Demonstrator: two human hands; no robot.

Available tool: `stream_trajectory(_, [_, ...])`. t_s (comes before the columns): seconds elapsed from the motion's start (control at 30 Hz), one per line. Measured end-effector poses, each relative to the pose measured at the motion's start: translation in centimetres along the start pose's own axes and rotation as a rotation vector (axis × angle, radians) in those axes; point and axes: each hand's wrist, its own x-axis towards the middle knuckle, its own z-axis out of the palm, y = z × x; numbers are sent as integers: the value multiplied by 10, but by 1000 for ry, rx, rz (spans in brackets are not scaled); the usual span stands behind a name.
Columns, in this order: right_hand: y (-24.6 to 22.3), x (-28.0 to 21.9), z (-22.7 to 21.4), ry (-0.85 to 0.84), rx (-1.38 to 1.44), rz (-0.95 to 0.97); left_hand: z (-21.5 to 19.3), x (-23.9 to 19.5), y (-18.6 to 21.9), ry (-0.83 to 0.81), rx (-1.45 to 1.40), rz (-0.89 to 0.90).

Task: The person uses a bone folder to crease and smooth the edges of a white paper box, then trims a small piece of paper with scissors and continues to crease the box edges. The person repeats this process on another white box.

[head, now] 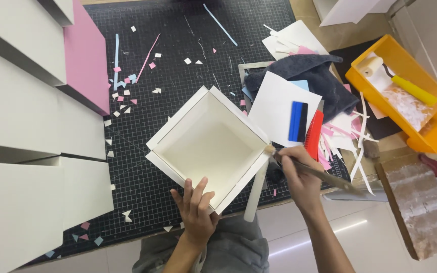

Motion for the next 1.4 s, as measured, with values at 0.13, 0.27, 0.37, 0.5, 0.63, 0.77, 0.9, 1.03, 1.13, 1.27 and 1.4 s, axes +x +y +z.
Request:
stream_trajectory(0.13, [17,-6,-10,45,-31,123,2,-2,-1,0,-16,-8])
stream_trajectory(0.27, [0,-9,-1,153,37,85,6,-7,-1,-10,-32,-17])
stream_trajectory(0.37, [-5,-15,12,92,-60,79,9,-12,-2,1,-44,-24])
stream_trajectory(0.5, [-14,-46,36,-49,-122,120,12,-26,-4,-42,-87,-58])
stream_trajectory(0.63, [-30,-83,61,-183,-143,-4,17,-28,-4,-13,-99,-87])
stream_trajectory(0.77, [-60,-94,68,-333,-56,-17,20,-38,-7,-24,-101,-73])
stream_trajectory(0.9, [-46,-94,52,-223,28,60,21,-40,-9,-55,-117,-70])
stream_trajectory(1.03, [-51,-92,63,-248,-210,45,14,-32,-7,-16,-121,-66])
stream_trajectory(1.13, [-63,-92,58,-401,-132,48,9,-26,-9,-1,-47,-45])
stream_trajectory(1.27, [-50,-72,24,63,204,252,2,-26,-11,19,213,15])
stream_trajectory(1.4, [-26,-56,-21,437,415,245,5,-15,10,-58,270,-32])
